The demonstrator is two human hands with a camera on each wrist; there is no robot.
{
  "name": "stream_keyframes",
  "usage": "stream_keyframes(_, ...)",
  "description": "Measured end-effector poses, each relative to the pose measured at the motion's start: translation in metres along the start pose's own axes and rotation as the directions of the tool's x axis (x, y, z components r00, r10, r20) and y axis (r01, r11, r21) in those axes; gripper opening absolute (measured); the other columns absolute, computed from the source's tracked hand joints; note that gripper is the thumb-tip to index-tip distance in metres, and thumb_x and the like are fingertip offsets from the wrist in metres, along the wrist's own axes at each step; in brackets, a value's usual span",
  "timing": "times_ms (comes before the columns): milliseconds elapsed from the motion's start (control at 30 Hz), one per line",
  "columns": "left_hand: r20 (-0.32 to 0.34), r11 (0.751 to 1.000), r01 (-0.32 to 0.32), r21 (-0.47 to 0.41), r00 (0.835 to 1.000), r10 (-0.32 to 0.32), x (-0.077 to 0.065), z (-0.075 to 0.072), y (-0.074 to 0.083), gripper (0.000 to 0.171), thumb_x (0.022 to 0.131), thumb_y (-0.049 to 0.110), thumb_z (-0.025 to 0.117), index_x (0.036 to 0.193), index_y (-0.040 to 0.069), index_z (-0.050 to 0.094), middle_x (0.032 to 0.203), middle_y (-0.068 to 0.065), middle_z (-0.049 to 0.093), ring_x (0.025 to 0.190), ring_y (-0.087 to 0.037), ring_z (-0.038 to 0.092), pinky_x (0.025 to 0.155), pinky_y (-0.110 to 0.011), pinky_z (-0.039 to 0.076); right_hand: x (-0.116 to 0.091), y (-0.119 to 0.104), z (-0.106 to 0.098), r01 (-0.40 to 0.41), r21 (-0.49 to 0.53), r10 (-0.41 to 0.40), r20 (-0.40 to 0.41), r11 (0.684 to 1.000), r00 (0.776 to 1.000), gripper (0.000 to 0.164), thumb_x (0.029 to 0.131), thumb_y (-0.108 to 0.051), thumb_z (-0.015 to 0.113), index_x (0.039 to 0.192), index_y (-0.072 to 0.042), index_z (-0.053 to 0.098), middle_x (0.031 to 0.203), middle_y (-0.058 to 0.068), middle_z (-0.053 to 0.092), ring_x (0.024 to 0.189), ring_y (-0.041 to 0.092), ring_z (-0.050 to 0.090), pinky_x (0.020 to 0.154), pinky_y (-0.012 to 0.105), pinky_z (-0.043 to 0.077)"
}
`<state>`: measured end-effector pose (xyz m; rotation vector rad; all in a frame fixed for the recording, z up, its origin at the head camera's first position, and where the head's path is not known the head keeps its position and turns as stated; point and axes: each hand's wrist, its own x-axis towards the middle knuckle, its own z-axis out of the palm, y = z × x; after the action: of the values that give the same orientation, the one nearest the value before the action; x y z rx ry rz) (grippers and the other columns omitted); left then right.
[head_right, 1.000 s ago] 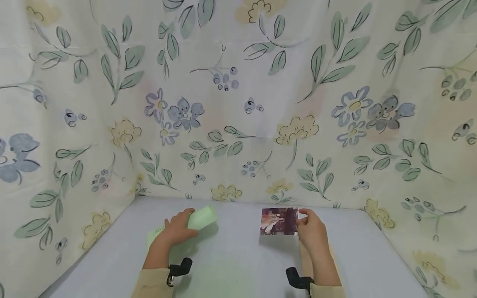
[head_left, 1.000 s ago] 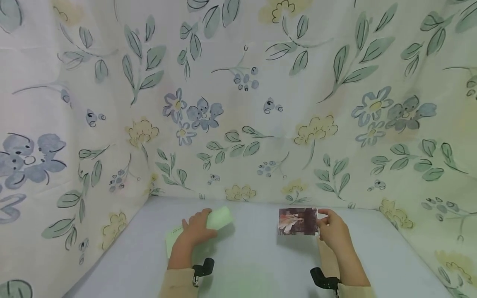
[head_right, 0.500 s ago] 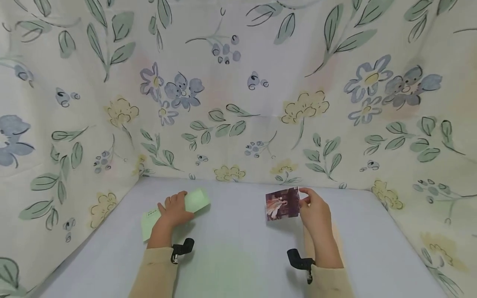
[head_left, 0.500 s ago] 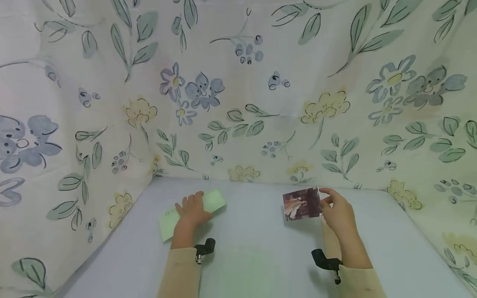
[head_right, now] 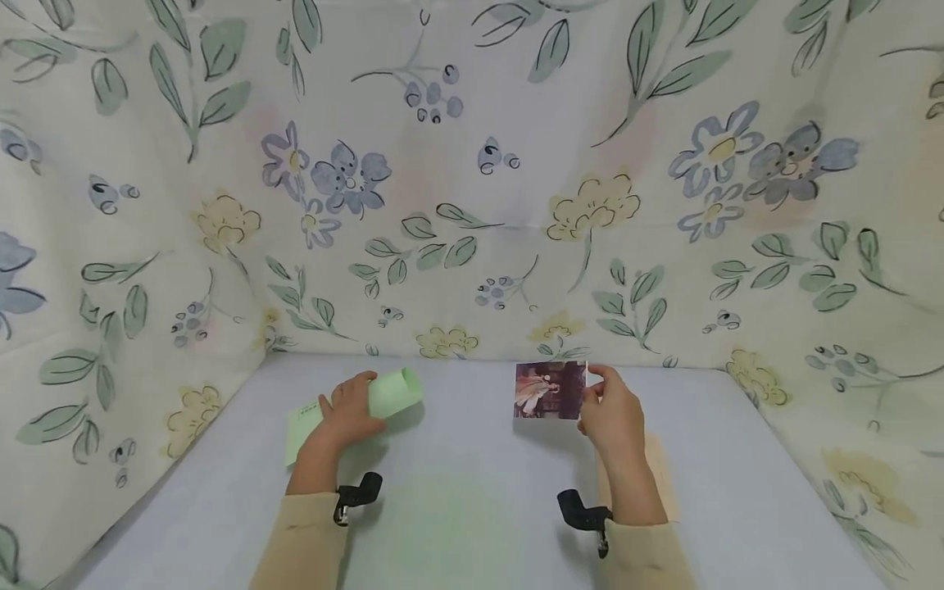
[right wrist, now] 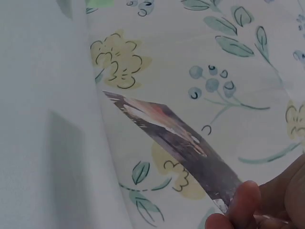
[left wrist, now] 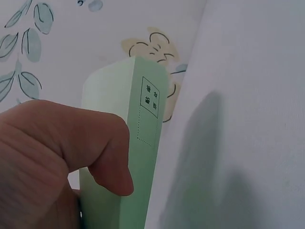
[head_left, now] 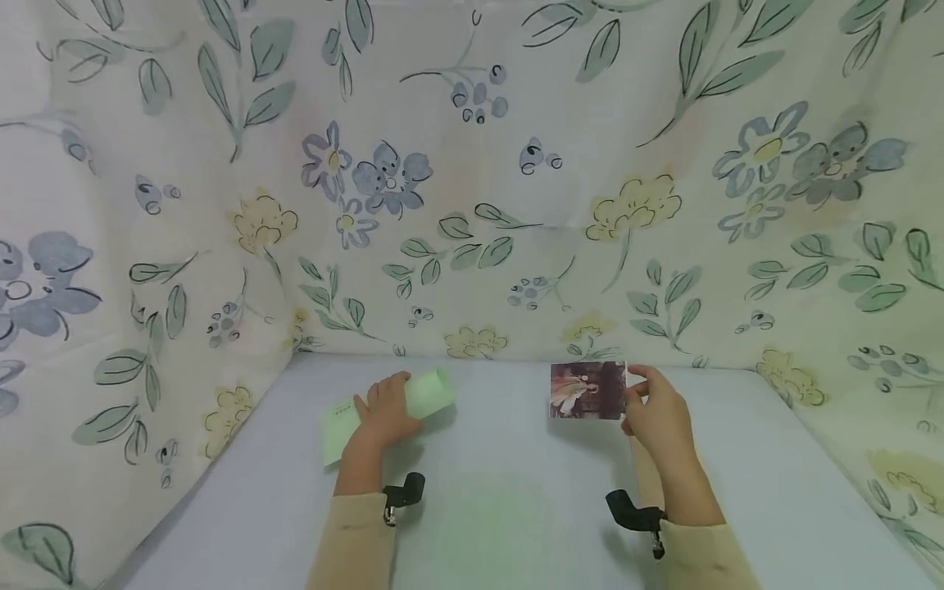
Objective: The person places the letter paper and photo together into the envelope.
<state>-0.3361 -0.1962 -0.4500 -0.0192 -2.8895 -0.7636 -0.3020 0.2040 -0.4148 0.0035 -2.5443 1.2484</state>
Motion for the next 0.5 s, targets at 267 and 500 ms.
stream_keyframes(267, 0.035, 0.999, -0.025, -0.028, 0.999, 0.026, -0.008, -0.01, 0.006, 0.085, 0.068, 0.021, 0.071, 0.141, 0.009, 0.03, 0.137, -0.019, 0.039, 0.129, -0.043, 0.024, 0.101, -0.069, -0.01, 0.001, -0.003, 0.008, -0.041, 0.09, 0.04, 0.017, 0.995, 0.999, 0.04, 0.096, -0.013, 0.042, 0.135, -0.006, 0.045, 0.102, 0.014, 0.057, 0.058, 0.017, 0.064, 0.056, 0.028, 0.054)
stream_keyframes(500, 0.021, 0.996, -0.09, -0.023, 0.996, 0.09, -0.003, -0.007, 0.02, 0.079, 0.07, 0.023, 0.069, 0.139, 0.01, 0.033, 0.133, -0.016, 0.044, 0.125, -0.041, 0.03, 0.102, -0.069, -0.006, 0.001, -0.007, 0.003, -0.048, 0.052, 0.049, -0.022, 0.998, 0.999, 0.033, 0.093, -0.018, 0.045, 0.123, -0.006, 0.055, 0.098, 0.012, 0.06, 0.057, 0.016, 0.063, 0.055, 0.029, 0.053)
